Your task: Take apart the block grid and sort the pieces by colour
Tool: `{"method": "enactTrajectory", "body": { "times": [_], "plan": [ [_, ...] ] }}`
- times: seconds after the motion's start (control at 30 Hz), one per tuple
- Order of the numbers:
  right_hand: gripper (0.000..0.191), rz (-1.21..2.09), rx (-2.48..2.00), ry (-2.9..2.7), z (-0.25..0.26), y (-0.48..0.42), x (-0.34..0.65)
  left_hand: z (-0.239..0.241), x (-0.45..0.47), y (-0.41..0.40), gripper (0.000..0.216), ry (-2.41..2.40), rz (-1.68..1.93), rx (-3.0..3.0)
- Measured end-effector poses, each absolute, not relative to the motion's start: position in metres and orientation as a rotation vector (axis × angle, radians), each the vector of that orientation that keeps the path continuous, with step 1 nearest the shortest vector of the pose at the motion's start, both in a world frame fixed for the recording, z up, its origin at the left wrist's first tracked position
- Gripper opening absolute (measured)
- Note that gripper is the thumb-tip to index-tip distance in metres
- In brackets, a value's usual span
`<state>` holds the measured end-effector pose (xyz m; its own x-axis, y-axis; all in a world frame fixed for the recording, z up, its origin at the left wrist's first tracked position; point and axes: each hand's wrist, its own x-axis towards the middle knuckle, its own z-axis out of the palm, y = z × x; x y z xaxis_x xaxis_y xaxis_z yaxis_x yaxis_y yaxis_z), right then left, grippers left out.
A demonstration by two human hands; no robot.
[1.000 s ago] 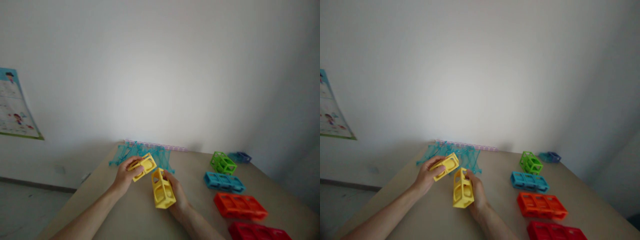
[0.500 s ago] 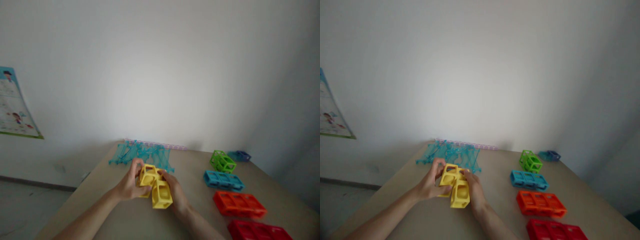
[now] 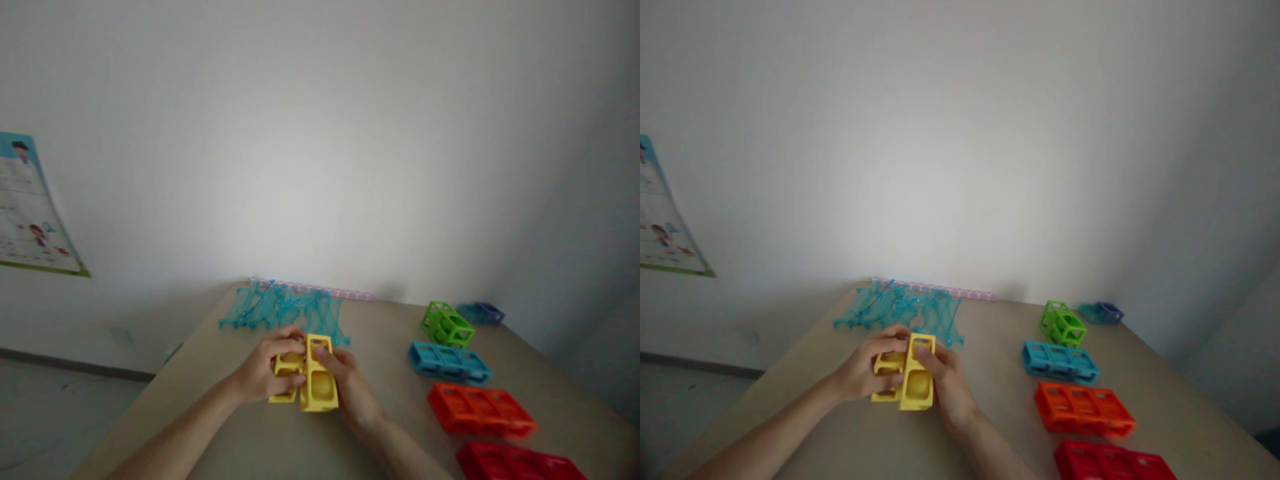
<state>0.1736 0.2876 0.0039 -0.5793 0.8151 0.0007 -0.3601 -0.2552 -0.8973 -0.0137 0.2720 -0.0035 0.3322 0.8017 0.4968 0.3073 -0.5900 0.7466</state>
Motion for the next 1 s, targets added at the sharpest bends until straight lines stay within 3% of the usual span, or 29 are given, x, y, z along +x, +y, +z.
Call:
{"method": "enactTrajectory", "body": {
  "times": [0.23, 0.47, 0.6, 0.8, 1.0],
  "plan": [
    [0.041, 1.821, -0.833, -1.238, 0.000, 0.294, 0.176, -0.003, -0.013, 0.269, 0.052, 0.997, 1.196, 2.070],
    [0.038, 1.893, -0.741, -1.269, -0.004, 0.293, 0.177, -0.002, -0.015, 0.272, 0.029, 0.994, 1.171, 2.172],
    [0.025, 1.948, -0.631, -1.295, -0.001, 0.294, 0.179, -0.006, -0.017, 0.276, 0.029, 1.121, 1.297, 2.048],
    [0.027, 1.911, -0.542, -1.334, -0.002, 0.298, 0.182, 0.000, -0.017, 0.277, 0.028, 1.164, 1.449, 1.772],
    [0.058, 1.701, -0.488, -1.377, -0.003, 0.293, 0.183, 0.004, -0.016, 0.282, 0.035, 0.923, 1.520, 0.980]
  ]
}}
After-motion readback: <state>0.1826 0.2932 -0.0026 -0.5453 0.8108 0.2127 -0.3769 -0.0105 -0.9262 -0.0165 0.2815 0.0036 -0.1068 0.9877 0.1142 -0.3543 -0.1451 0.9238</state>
